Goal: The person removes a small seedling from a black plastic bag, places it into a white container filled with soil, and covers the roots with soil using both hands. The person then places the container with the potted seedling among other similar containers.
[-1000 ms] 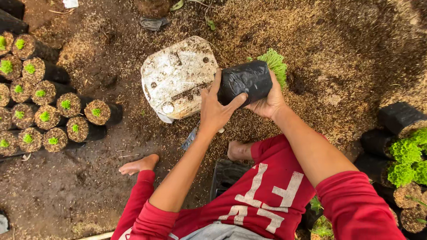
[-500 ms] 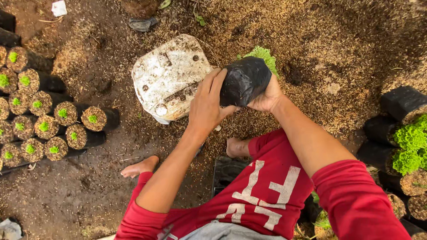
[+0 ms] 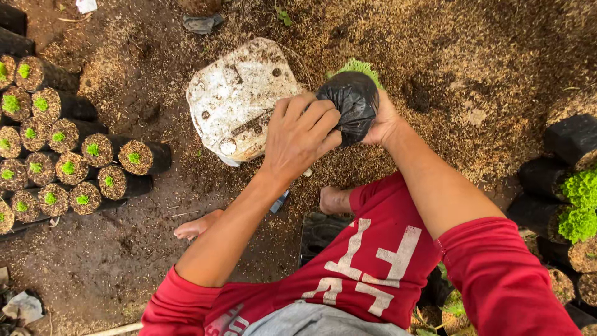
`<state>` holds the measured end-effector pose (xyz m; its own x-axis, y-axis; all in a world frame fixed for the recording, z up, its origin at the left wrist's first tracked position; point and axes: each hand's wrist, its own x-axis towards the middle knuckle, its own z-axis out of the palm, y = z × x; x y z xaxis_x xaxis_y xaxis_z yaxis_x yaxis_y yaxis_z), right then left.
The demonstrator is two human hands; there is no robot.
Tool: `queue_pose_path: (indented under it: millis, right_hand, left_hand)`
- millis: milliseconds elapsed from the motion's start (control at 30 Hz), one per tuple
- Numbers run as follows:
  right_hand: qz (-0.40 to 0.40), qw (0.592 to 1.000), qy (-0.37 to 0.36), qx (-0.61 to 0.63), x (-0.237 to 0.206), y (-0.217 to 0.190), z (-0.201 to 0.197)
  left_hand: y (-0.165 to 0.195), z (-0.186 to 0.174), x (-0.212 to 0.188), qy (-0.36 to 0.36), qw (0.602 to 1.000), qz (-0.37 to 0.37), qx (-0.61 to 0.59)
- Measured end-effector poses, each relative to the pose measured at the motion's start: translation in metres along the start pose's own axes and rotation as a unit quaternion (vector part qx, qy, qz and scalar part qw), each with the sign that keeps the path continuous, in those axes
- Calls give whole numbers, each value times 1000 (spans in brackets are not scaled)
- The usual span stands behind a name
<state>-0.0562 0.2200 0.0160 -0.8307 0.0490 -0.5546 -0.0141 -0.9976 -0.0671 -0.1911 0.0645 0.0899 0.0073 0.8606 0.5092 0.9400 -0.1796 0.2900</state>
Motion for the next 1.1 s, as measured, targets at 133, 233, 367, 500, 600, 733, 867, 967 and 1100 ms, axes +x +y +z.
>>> queue_pose_path:
  millis: [133, 233, 367, 500, 600, 733, 867, 967, 1100]
  right_hand:
    - [-20, 999, 42, 9, -3, -4, 0]
    - [-29, 988, 149, 42, -7, -4, 3]
    - [-117, 947, 298, -6, -9, 0, 9]
    - [-180, 871, 421, -179, -3, 9, 7]
    - [-71, 739, 518, -425, 5, 13, 3]
    - [-125, 724, 508, -449, 19, 15, -2]
    - [-144, 713, 506, -463, 30, 14, -5]
    - [-152, 734, 489, -445, 36, 14, -9]
    - [-134, 764, 493, -393, 42, 15, -14]
  left_hand:
    - [8, -1, -1, 34, 998, -45, -33]
    - [11, 3, -5, 29, 991, -107, -78]
    - [1, 20, -23, 63, 964, -217, -140]
    - [-16, 48, -55, 15, 923, -346, -168]
    - [-21, 61, -82, -31, 870, -462, -171]
    - [-23, 62, -108, 32, 888, -420, -185]
    - [-39, 58, -135, 24, 850, -492, -188]
    - [-51, 53, -183, 52, 776, -577, -251]
    - [-78, 40, -270, 173, 749, -610, -194]
